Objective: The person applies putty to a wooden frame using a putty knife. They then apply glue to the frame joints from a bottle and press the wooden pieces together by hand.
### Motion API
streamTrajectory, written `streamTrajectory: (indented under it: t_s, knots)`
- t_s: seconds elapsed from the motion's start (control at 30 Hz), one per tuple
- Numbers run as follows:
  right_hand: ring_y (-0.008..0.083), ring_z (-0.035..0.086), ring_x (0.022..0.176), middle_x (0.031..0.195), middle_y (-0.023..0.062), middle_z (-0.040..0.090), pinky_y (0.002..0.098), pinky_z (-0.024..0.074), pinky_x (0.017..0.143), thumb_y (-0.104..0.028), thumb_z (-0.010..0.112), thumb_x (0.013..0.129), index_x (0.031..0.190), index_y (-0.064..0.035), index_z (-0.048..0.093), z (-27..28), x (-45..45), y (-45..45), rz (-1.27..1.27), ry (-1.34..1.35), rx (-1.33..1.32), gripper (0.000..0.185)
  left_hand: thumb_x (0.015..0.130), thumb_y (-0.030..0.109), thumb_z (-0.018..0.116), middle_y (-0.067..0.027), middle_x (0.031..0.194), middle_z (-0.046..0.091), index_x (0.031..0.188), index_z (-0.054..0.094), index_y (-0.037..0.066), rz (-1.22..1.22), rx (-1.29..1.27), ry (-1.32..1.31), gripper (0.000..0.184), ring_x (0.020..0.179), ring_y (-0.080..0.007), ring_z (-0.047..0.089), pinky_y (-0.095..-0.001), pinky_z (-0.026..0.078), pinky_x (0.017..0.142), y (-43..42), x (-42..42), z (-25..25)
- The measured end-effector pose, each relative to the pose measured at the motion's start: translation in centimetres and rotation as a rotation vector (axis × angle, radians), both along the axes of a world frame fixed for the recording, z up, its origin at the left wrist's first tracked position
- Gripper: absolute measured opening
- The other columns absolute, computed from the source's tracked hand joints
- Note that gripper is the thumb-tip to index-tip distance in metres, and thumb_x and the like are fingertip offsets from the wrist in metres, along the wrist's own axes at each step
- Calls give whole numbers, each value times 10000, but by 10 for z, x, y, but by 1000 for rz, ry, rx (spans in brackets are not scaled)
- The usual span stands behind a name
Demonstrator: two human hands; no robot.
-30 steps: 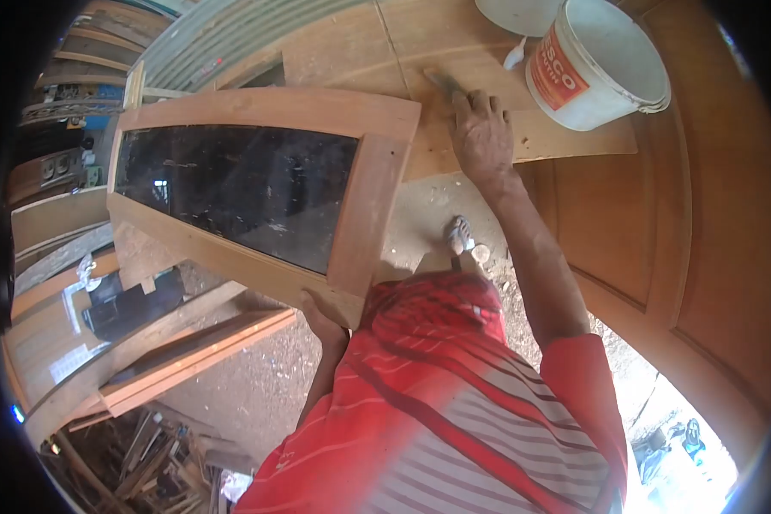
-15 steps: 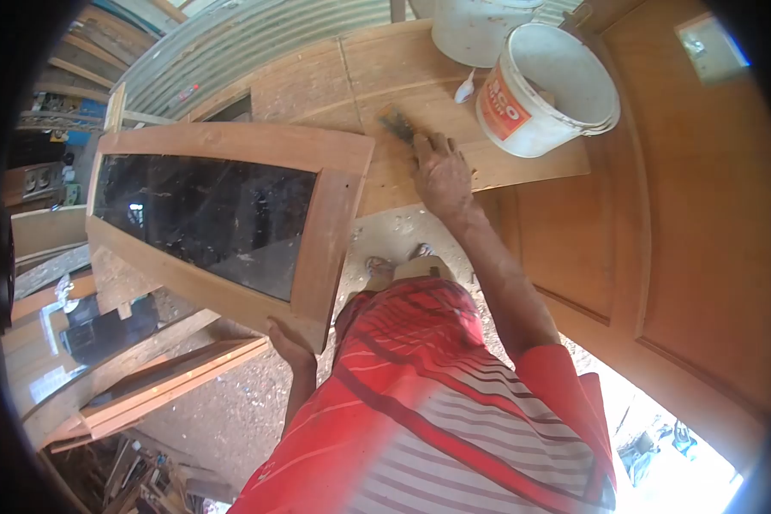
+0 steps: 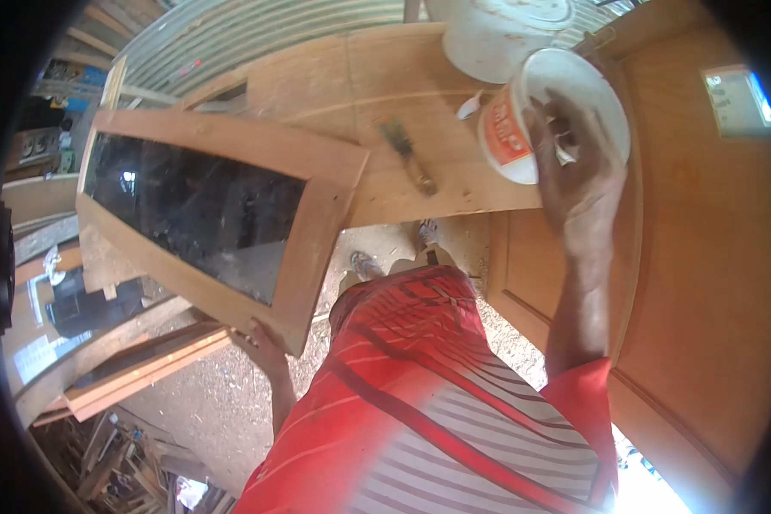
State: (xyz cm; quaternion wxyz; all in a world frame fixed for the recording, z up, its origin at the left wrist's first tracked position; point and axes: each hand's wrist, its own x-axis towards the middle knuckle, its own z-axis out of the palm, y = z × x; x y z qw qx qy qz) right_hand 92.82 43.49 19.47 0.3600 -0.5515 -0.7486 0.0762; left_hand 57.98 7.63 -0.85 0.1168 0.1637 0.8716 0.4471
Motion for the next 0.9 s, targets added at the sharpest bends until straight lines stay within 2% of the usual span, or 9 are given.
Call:
streamTrajectory:
  t_s: [0.1,0.13,0.17,0.27,0.33,0.4,0.53,0.7,0.9]
  knots:
    - [268,725,829,1026,164,757,367,576,801,-186,719,1016,1239,-9,739,24,45,57,16,-99,-13,285,1036,528,633,-309,1631,366,1612,353,-43,-91,-304,415,858,1466,-457,435,-504,385,1203,-6,-10,3]
    - [277,727,830,1023,177,757,377,578,794,-194,701,1018,1209,-3,740,24,60,77,59,-246,-104,273,1016,526,659,-315,1630,367,1592,403,-31,-112,-395,506,841,1442,-480,457,-515,397,1194,3,-5,17]
    - [286,729,830,1021,191,756,387,579,787,-202,683,1019,1178,4,742,23,72,98,108,-389,-197,267,1008,540,661,-321,1629,366,1596,417,16,-74,-420,390,825,1479,-517,379,-606,349,1196,15,4,29]
    - [334,729,825,976,220,753,419,581,768,-176,650,999,1060,2,753,30,57,134,232,-714,-577,214,1008,528,657,-250,1645,389,1595,432,35,-124,-698,760,799,1510,-487,345,-646,307,1202,44,28,40]
    - [365,733,877,999,225,757,445,580,805,-151,647,978,1049,0,762,21,49,152,358,-928,-672,203,1015,492,650,-208,1639,418,1577,453,39,-170,-522,709,748,1535,-465,313,-665,275,1210,69,44,42]
    - [390,744,986,1089,219,769,474,577,890,-136,657,957,1112,6,773,-23,51,174,529,-1171,-548,241,1025,475,639,-214,1635,423,1572,454,37,-285,-349,664,724,1539,-464,311,-652,279,1214,89,52,36]
    - [356,748,993,1097,201,781,452,581,949,-136,645,977,1110,-16,787,-90,60,198,564,-928,-742,229,948,209,771,-213,1509,560,1400,639,10,-380,-172,610,511,1464,-458,426,-584,354,1211,150,85,44]
    - [355,742,1008,1106,201,777,453,576,957,-142,643,982,1126,-17,779,-119,72,222,627,-894,-877,233,886,257,830,-109,1514,582,1353,694,97,-461,-156,618,512,1477,-380,465,-528,380,1202,193,98,19]
    - [354,735,1026,1117,201,773,454,571,965,-149,641,989,1144,-18,769,-127,85,230,585,-893,-919,240,898,244,821,-88,1516,577,1239,775,194,-476,-158,589,347,1433,-370,509,-522,397,1181,189,96,20]
